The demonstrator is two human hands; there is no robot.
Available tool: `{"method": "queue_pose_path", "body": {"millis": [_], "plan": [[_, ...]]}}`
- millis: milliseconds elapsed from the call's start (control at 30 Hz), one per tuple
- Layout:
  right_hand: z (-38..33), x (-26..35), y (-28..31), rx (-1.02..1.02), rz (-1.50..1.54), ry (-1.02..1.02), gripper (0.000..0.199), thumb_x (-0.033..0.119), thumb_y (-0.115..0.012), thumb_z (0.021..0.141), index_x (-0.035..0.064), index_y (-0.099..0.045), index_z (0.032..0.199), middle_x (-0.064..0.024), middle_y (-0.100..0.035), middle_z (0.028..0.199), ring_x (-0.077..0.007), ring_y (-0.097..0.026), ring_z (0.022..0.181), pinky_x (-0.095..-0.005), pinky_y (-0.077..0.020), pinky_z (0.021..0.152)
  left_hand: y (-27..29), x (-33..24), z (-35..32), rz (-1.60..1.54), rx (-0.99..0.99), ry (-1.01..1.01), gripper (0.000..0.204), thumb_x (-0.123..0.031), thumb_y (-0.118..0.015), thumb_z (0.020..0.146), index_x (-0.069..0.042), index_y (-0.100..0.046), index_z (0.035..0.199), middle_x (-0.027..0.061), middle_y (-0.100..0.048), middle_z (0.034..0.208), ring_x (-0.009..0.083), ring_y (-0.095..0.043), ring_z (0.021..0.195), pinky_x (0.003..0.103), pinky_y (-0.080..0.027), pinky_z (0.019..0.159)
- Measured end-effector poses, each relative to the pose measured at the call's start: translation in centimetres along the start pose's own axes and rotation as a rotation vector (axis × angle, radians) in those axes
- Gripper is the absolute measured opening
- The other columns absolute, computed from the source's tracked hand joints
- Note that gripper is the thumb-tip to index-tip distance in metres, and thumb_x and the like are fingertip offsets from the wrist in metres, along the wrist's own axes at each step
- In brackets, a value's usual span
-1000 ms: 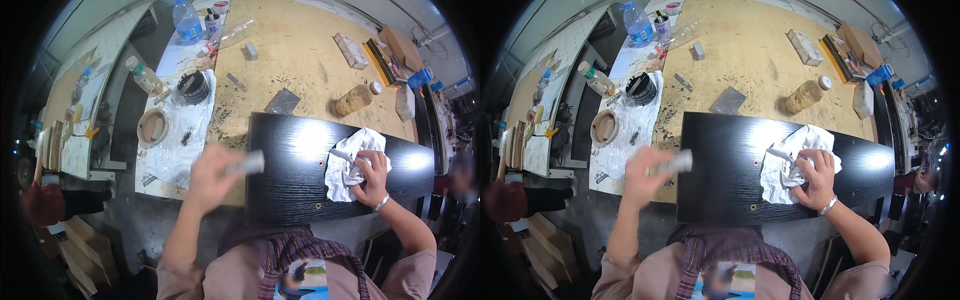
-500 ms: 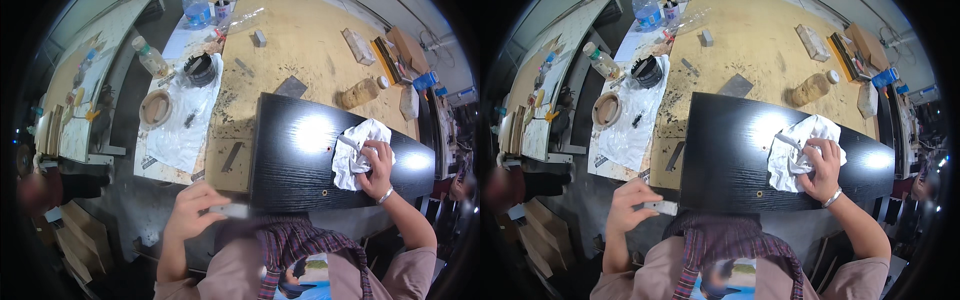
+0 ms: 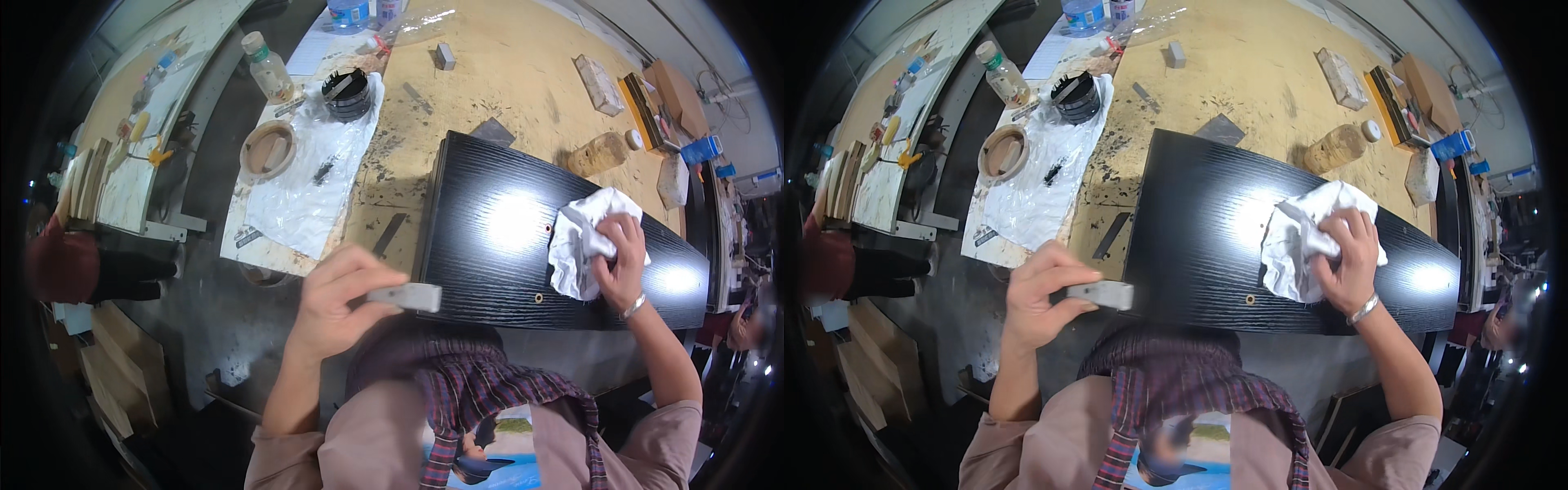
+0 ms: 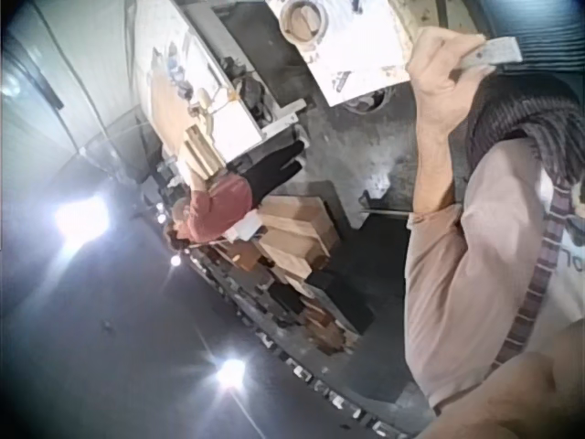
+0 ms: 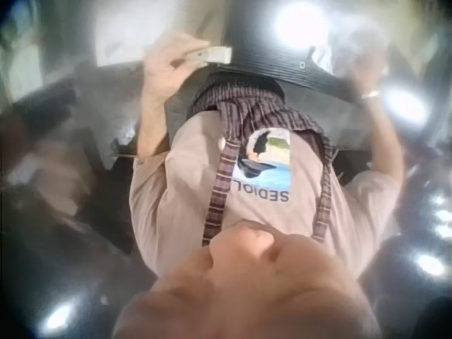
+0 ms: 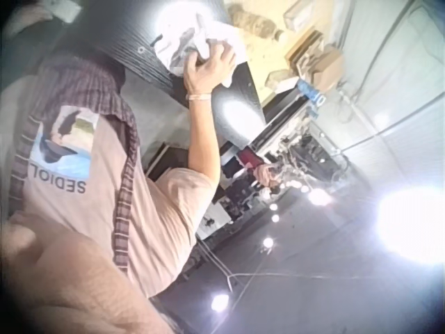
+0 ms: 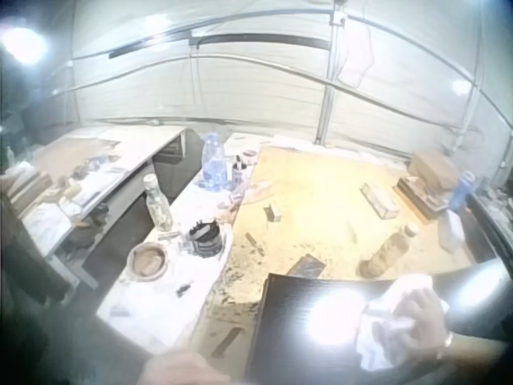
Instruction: The person wipes a black wooden panel with a white cloth, repeatedly applying liquid from a bottle and spreading it across the surface. They flip the panel to clean both sides and continue wiping until the surface appears uniformly treated.
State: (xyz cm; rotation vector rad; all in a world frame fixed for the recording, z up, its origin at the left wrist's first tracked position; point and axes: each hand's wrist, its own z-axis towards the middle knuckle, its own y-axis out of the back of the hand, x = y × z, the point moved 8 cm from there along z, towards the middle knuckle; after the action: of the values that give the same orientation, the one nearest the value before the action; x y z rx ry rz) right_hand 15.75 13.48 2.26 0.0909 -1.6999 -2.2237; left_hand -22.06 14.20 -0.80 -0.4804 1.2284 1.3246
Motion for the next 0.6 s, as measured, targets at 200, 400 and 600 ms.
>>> {"method": "queue_pose_path", "body": {"millis": [200,400,600], "plan": [[6.5,1.2,-2.9,-0.144,-0.188,-0.031,0.038,0.033,-0.068,0.085,0.0067,-0.072,0.112,-0.0121,-0.067,0.103,-0.0326,-0.059,0.1,-0.0422,-0.0426,0.091,0.6,1.7,-3.4,0.029,0.04,0.133,0.042,0.005,-0.082,0.063,-0.004,-0.076,0.103,0.0063,-0.066,0.089,0.0223,-0.062,0.082,0.032,-0.049,0.071],[7.0,1.7,-3.7,-0.1,-0.169,-0.054,0.037,0.032,-0.069,0.083,0.0055,-0.073,0.108,-0.0105,-0.068,0.097,-0.0317,-0.06,0.095,-0.043,-0.0433,0.089,-1.1,1.4,-2.1,-0.015,0.029,0.089,0.04,0.006,-0.082,0.063,-0.005,-0.077,0.102,0.0054,-0.067,0.091,0.0212,-0.063,0.081,0.031,-0.049,0.073],[6.2,2.2,-3.2,-0.151,-0.169,-0.03,0.037,0.03,-0.07,0.082,0.0048,-0.072,0.109,-0.0109,-0.068,0.097,-0.0313,-0.06,0.096,-0.0431,-0.0438,0.089,-0.2,-0.8,-2.6,-0.053,0.011,-0.005,0.041,0.005,-0.083,0.063,-0.003,-0.076,0.103,0.0063,-0.067,0.089,0.0208,-0.063,0.08,0.03,-0.049,0.07]]}}
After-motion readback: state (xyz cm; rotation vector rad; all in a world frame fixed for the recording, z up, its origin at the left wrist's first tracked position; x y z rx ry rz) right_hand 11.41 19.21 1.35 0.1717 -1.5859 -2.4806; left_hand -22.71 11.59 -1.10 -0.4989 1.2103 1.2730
